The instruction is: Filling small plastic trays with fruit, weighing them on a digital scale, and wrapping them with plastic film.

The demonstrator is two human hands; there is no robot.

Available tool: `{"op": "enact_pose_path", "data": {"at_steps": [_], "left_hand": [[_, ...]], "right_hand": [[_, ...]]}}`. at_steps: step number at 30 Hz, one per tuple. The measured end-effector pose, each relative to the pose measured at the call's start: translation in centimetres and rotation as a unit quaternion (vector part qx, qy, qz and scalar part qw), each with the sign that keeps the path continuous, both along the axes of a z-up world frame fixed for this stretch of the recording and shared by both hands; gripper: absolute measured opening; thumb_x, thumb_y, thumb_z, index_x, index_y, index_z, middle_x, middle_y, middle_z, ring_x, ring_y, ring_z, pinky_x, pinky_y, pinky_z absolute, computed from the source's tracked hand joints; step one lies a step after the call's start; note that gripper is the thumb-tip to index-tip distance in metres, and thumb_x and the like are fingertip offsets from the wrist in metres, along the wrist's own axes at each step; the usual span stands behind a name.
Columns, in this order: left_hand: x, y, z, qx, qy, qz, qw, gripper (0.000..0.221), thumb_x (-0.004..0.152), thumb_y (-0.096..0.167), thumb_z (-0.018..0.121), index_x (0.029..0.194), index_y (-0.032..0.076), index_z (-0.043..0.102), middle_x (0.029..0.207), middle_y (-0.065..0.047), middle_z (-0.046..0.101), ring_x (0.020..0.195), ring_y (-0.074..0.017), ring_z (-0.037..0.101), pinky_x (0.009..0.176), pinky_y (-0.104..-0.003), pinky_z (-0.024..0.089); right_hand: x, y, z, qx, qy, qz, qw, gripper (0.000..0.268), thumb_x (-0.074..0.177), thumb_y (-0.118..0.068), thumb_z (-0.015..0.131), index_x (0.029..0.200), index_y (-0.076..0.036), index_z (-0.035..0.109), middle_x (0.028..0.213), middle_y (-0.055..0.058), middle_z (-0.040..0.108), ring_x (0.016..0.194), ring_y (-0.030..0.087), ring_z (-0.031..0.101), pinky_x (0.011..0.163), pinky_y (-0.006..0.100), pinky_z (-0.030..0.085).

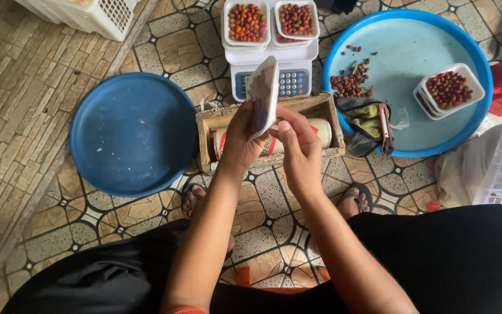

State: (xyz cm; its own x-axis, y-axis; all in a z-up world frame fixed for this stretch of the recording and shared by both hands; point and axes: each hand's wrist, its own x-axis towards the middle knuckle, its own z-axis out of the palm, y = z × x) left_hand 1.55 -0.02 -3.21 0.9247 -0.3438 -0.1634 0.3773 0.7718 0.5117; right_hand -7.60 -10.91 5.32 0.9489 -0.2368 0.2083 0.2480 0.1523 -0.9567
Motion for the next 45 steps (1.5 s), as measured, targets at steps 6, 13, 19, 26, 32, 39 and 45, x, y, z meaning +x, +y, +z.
{"op": "enact_pose_path", "data": {"at_steps": [6, 13, 19, 26, 32, 39, 45], "left_hand": [[-3.3, -2.2, 6.0, -0.011, -0.095, 0.11, 0.989, 0.02, 0.103, 0.026, 0.066, 0.118, 0.014, 0.061, 0.105, -0.007, 0.075, 0.096, -0.0194, 0.074, 0.083, -0.031, 0.061], [-2.0, -3.9, 1.9, 0.007, -0.053, 0.162, 0.985, 0.046, 0.091, 0.014, 0.079, 0.131, 0.008, 0.057, 0.116, -0.015, 0.072, 0.101, -0.031, 0.074, 0.085, -0.049, 0.065], [-1.9, -3.4, 2.5, 0.067, -0.087, 0.067, 0.992, 0.056, 0.079, 0.015, 0.09, 0.125, 0.004, 0.059, 0.109, -0.014, 0.07, 0.096, -0.0288, 0.071, 0.084, -0.049, 0.064], [-0.2, -0.8, -0.2, 0.186, -0.136, -0.034, 0.973, 0.047, 0.092, 0.018, 0.077, 0.134, 0.008, 0.06, 0.11, -0.018, 0.071, 0.093, -0.03, 0.074, 0.082, -0.047, 0.066], [-2.9, -4.6, 3.4, 0.213, -0.217, 0.101, 0.947, 0.052, 0.092, 0.017, 0.078, 0.136, 0.005, 0.054, 0.117, -0.02, 0.066, 0.1, -0.0269, 0.07, 0.084, -0.041, 0.064], [-4.6, -6.0, 4.6, 0.277, -0.3, 0.006, 0.913, 0.057, 0.079, 0.024, 0.091, 0.127, 0.008, 0.063, 0.114, -0.01, 0.069, 0.106, -0.02, 0.07, 0.094, -0.038, 0.06], [-4.6, -4.4, 8.5, 0.345, -0.317, 0.016, 0.883, 0.02, 0.096, 0.028, 0.075, 0.11, 0.014, 0.076, 0.084, 0.002, 0.073, 0.072, -0.0017, 0.065, 0.062, -0.018, 0.057]], "right_hand": [[0.6, 0.4, -0.8, 0.079, -0.044, -0.025, 0.996, 0.04, 0.11, -0.02, 0.051, 0.142, 0.003, 0.049, 0.134, 0.026, 0.056, 0.126, 0.039, 0.057, 0.107, 0.059, 0.049], [2.8, -1.1, -5.9, 0.278, -0.025, -0.027, 0.96, 0.042, 0.113, -0.025, 0.047, 0.149, -0.004, 0.045, 0.146, 0.021, 0.056, 0.135, 0.036, 0.056, 0.111, 0.059, 0.048], [3.9, -5.6, -5.9, 0.313, 0.019, -0.048, 0.948, 0.036, 0.106, -0.015, 0.058, 0.14, -0.003, 0.054, 0.129, 0.028, 0.065, 0.115, 0.043, 0.069, 0.098, 0.066, 0.056], [3.2, -7.4, -4.1, 0.216, 0.085, -0.03, 0.972, 0.043, 0.097, -0.032, 0.072, 0.128, -0.005, 0.062, 0.109, 0.021, 0.066, 0.1, 0.033, 0.069, 0.086, 0.054, 0.058], [3.5, -5.7, -4.8, 0.488, 0.068, 0.025, 0.87, 0.052, 0.086, -0.058, 0.07, 0.119, -0.019, 0.07, 0.129, 0.015, 0.069, 0.121, 0.038, 0.066, 0.107, 0.062, 0.051], [4.0, -9.6, -8.0, 0.573, 0.105, 0.071, 0.81, 0.048, 0.091, -0.055, 0.068, 0.118, -0.015, 0.073, 0.114, 0.007, 0.074, 0.099, 0.027, 0.071, 0.084, 0.037, 0.061], [3.7, -10.6, -9.3, 0.596, 0.095, 0.224, 0.766, 0.034, 0.094, -0.051, 0.069, 0.112, -0.023, 0.072, 0.088, -0.011, 0.068, 0.074, 0.004, 0.058, 0.072, 0.022, 0.044]]}}
